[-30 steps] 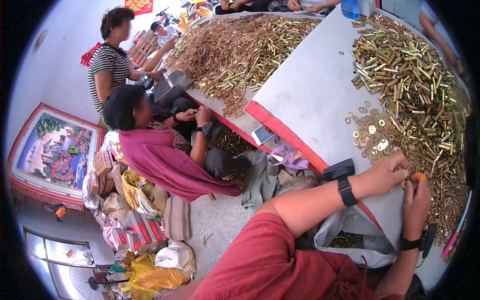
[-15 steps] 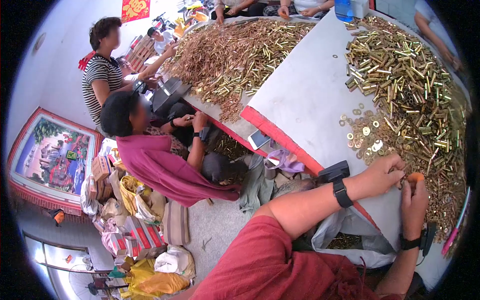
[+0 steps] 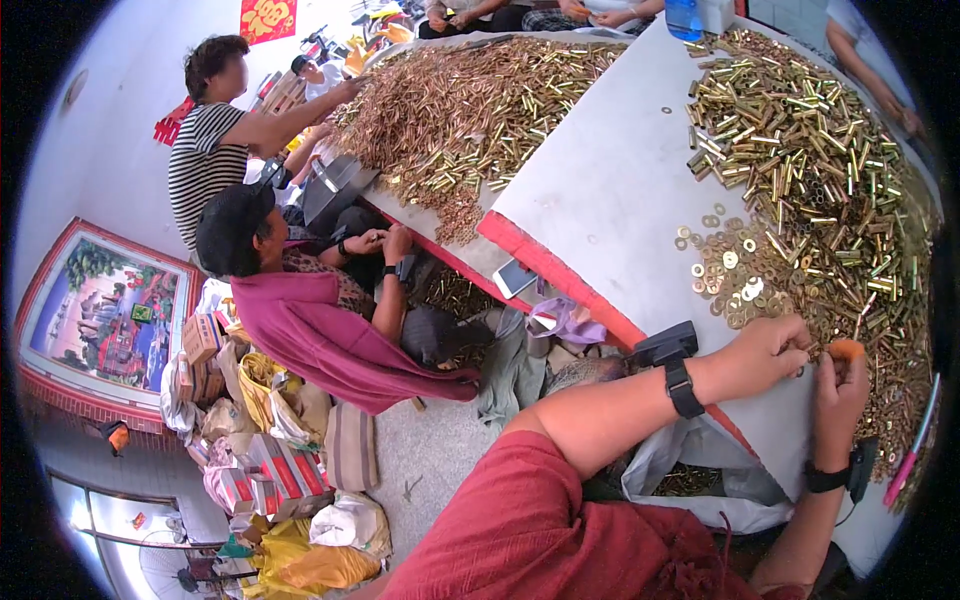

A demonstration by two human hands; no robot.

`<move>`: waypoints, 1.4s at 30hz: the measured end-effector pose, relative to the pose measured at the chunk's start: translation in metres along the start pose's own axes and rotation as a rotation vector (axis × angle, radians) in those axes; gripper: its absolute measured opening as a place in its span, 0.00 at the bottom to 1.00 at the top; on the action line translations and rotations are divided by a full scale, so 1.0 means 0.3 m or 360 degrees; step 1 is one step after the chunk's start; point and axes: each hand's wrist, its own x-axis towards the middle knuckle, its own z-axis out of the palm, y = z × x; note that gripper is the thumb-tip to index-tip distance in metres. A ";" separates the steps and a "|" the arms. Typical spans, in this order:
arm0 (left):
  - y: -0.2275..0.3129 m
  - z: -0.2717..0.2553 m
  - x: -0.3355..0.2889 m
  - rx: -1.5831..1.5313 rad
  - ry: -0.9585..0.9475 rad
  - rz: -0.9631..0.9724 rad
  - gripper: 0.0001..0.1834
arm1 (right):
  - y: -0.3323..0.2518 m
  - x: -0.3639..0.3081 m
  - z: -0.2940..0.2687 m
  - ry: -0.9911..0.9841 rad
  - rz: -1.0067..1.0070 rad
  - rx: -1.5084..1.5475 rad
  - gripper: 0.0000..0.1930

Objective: The person sorts and assembles small brass washers, brass pins, and metal tubes by hand at a workbench.

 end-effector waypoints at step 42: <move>0.067 -0.025 -0.009 0.0515 0.0000 -0.0168 0.06 | -0.066 -0.021 -0.062 -0.0277 -0.0156 -0.0107 0.09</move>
